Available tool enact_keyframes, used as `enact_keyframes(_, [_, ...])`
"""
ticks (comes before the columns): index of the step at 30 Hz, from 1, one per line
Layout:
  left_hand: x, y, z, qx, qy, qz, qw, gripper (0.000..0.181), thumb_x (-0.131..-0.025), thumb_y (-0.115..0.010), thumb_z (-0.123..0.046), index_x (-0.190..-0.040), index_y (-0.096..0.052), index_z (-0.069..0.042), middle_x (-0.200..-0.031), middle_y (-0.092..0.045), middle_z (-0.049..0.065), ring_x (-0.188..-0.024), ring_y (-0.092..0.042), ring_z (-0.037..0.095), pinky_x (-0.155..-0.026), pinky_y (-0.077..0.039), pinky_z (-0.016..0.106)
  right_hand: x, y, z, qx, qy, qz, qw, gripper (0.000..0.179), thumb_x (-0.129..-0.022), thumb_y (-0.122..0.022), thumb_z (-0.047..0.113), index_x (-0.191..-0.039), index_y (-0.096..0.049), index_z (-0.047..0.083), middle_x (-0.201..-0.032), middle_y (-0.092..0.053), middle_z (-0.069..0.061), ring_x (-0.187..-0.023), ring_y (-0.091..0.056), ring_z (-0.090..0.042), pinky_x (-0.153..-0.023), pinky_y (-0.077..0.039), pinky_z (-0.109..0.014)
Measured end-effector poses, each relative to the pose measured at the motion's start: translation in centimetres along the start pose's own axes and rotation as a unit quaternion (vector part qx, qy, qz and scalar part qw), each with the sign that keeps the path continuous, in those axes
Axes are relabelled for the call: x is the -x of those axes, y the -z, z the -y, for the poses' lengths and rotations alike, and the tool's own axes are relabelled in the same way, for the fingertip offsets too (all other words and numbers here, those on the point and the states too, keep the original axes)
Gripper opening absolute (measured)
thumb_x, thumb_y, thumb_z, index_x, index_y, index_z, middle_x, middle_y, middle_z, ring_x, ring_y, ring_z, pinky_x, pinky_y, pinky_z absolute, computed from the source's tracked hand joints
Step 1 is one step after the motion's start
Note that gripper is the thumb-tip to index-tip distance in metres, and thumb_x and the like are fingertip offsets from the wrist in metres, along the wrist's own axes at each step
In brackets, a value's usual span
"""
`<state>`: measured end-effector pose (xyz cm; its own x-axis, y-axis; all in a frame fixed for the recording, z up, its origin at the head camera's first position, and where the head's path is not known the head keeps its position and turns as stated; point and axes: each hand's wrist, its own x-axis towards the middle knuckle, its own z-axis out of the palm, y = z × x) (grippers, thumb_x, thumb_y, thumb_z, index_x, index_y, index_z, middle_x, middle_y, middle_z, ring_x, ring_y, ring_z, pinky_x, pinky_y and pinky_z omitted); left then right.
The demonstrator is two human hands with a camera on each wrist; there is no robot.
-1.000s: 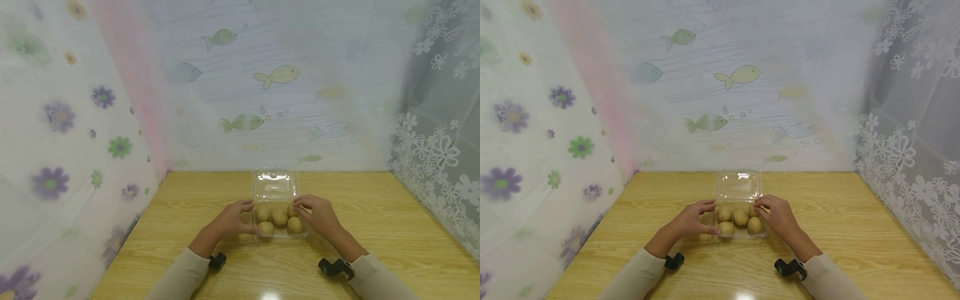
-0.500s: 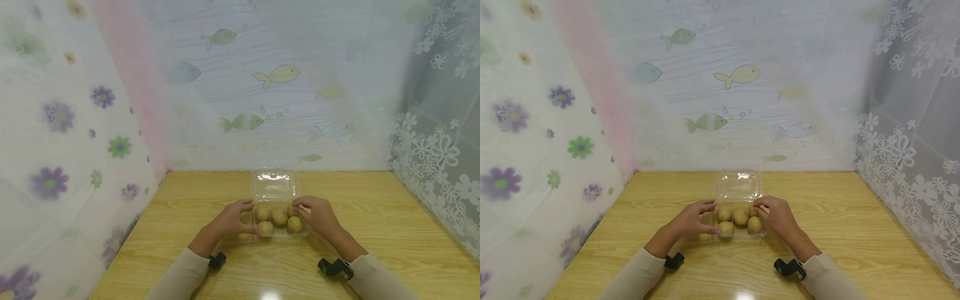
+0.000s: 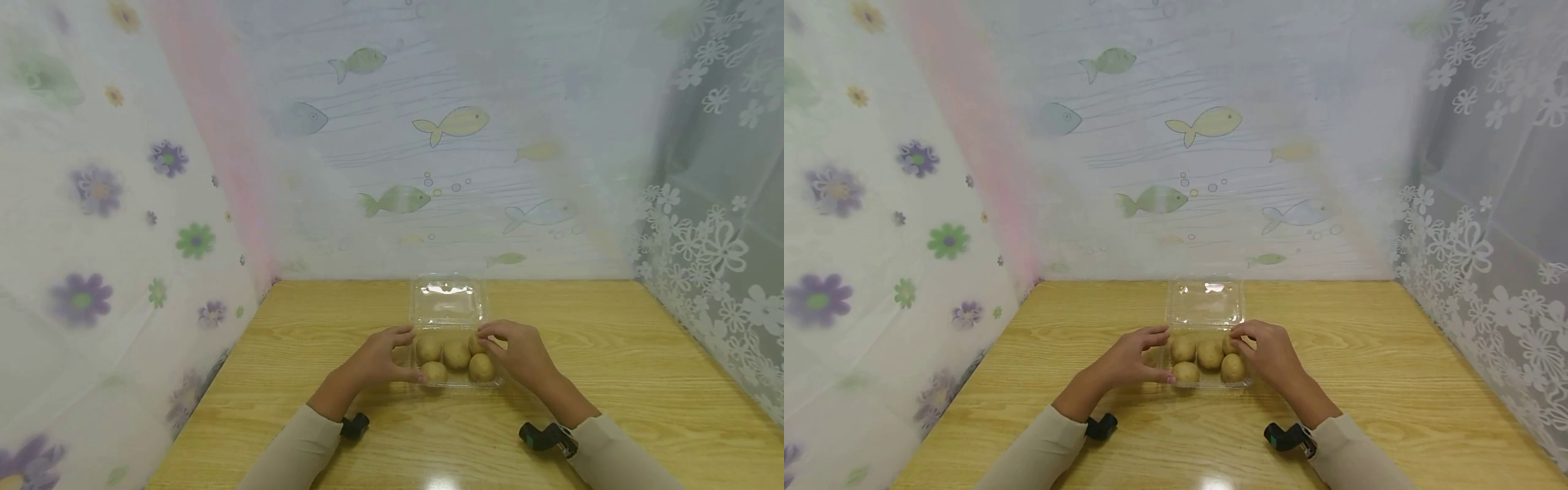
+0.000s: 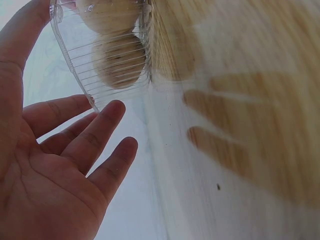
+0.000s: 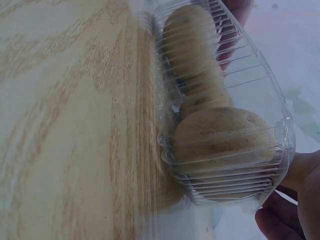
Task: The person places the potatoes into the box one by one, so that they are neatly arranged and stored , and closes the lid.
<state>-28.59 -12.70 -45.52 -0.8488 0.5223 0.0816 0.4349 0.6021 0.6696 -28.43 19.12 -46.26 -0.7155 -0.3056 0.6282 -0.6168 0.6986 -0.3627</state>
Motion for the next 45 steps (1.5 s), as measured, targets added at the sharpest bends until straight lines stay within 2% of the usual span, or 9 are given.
enact_keyframes(15, [-0.03,-0.01,-0.25,-0.01,0.0,0.0,0.9999,0.103,-0.077,-0.086,-0.06,-0.157,-0.045,-0.011,-0.16,-0.048,0.006,-0.151,-0.039,0.031,-0.116,-0.044,0.05,0.02,0.02,-0.06,-0.002,-0.008,0.007,0.9999,0.016,-0.083,-0.087,0.009,-0.098,-0.081,0.011,-0.103,-0.08,-0.002,-0.097,-0.077,-0.024,-0.083,-0.063,-0.041])
enact_keyframes(25, [-0.11,0.01,-0.27,-0.011,0.007,0.002,0.9999,0.103,-0.076,-0.086,-0.061,-0.157,-0.046,-0.012,-0.16,-0.048,0.005,-0.152,-0.038,0.031,-0.116,-0.043,0.051,0.02,0.21,0.22,-0.011,-0.036,0.027,0.9989,0.016,-0.084,-0.086,0.011,-0.1,-0.082,0.011,-0.105,-0.08,-0.002,-0.101,-0.076,-0.026,-0.089,-0.061,-0.046])
enact_keyframes(38, [-0.05,0.07,-0.34,-0.021,0.006,0.004,0.9997,0.103,-0.076,-0.084,-0.063,-0.157,-0.045,-0.011,-0.161,-0.046,0.004,-0.152,-0.038,0.031,-0.116,-0.043,0.05,-0.04,0.19,0.55,-0.015,-0.045,0.031,0.9984,0.014,-0.085,-0.085,0.012,-0.098,-0.081,0.009,-0.106,-0.079,-0.004,-0.103,-0.076,-0.028,-0.092,-0.06,-0.048])
enact_keyframes(45, [-0.1,0.03,-0.18,-0.021,0.005,0.005,0.9997,0.105,-0.076,-0.084,-0.063,-0.158,-0.044,-0.011,-0.16,-0.047,0.005,-0.151,-0.039,0.03,-0.116,-0.044,0.049,0.0,0.1,0.47,-0.015,-0.037,0.023,0.9989,0.012,-0.084,-0.086,0.011,-0.095,-0.081,0.009,-0.105,-0.079,-0.003,-0.102,-0.076,-0.027,-0.092,-0.06,-0.047])
